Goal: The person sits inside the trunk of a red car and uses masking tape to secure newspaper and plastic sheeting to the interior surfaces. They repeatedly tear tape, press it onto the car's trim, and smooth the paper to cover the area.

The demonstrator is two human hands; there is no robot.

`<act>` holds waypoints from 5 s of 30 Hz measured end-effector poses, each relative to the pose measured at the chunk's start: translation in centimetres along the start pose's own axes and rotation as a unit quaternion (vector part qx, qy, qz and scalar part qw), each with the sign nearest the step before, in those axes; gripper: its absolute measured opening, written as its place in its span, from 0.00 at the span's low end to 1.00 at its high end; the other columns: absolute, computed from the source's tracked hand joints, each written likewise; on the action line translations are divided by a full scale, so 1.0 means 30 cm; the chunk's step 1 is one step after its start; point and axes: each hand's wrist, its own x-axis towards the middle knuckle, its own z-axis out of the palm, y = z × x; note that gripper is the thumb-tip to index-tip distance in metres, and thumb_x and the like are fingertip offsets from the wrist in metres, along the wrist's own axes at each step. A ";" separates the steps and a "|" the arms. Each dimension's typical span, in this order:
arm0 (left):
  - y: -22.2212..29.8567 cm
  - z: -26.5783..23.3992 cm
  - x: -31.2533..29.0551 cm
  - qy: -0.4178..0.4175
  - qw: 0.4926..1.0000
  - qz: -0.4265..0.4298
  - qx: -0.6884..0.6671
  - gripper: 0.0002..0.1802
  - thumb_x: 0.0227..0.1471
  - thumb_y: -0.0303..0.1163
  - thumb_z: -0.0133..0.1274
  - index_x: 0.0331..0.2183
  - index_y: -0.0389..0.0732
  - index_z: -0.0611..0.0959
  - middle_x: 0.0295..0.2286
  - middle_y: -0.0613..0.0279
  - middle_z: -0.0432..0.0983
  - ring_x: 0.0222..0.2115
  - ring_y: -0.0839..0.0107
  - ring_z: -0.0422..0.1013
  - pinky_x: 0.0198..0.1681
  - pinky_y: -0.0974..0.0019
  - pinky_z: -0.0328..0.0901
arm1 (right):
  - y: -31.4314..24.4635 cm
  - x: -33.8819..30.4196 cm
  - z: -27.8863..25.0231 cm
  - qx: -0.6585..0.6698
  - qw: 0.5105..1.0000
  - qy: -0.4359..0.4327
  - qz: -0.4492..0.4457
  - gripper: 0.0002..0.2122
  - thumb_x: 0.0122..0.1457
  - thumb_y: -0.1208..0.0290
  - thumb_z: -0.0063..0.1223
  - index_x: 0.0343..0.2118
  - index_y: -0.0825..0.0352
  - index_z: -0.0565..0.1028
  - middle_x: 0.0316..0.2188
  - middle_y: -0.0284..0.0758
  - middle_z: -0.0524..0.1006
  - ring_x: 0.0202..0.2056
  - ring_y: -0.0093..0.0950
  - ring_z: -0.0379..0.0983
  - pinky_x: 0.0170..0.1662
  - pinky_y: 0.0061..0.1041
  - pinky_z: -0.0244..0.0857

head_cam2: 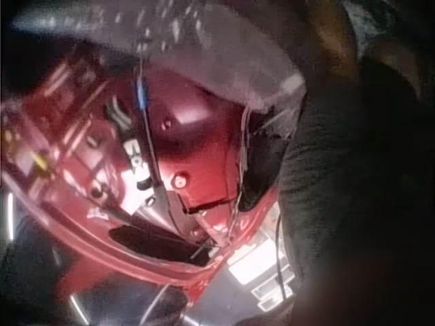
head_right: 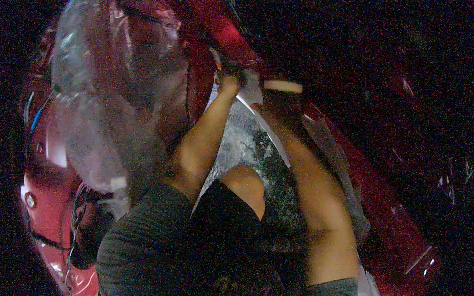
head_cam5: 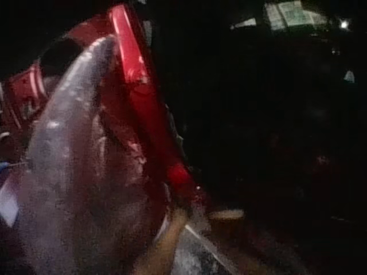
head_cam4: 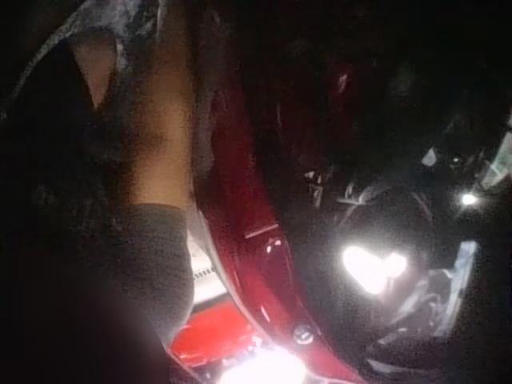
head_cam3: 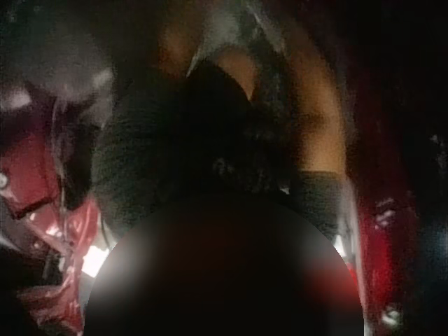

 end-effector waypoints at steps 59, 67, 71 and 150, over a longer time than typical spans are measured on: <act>0.386 -0.401 -1.208 -0.433 0.818 0.373 0.070 0.10 0.58 0.32 0.64 0.38 0.39 0.81 0.36 0.50 0.77 0.43 0.47 0.75 0.48 0.51 0.69 | -0.177 -0.967 -0.593 0.521 0.756 -0.125 0.376 0.41 0.69 0.81 0.53 0.80 0.60 0.43 0.41 0.42 0.85 0.46 0.36 0.82 0.58 0.31 0.69; 0.448 -0.454 -1.048 -0.521 0.845 0.090 -0.086 0.12 0.58 0.30 0.70 0.30 0.40 0.81 0.26 0.70 0.80 0.28 0.83 0.72 0.30 0.73 0.66 | -0.200 -0.938 -0.586 0.321 0.862 0.087 0.383 0.17 0.70 0.66 0.57 0.59 0.59 0.76 0.27 0.43 0.83 0.29 0.46 0.83 0.36 0.43 0.76; 0.465 -0.475 -1.101 -0.518 0.837 0.160 0.074 0.14 0.57 0.30 0.70 0.26 0.39 0.81 0.20 0.65 0.78 0.21 0.77 0.72 0.24 0.66 0.64 | -0.214 -0.961 -0.490 0.166 0.887 0.011 0.430 0.12 0.74 0.65 0.52 0.54 0.64 0.75 0.21 0.37 0.79 0.23 0.33 0.79 0.30 0.32 0.68; 0.542 -0.021 -0.762 -0.294 0.829 0.468 0.087 0.20 0.62 0.41 0.63 0.47 0.36 0.84 0.40 0.51 0.84 0.42 0.55 0.80 0.46 0.50 0.73 | -0.212 -0.790 -0.169 0.644 0.388 0.126 0.647 0.23 0.63 0.71 0.65 0.60 0.69 0.74 0.42 0.35 0.78 0.36 0.26 0.71 0.39 0.27 0.67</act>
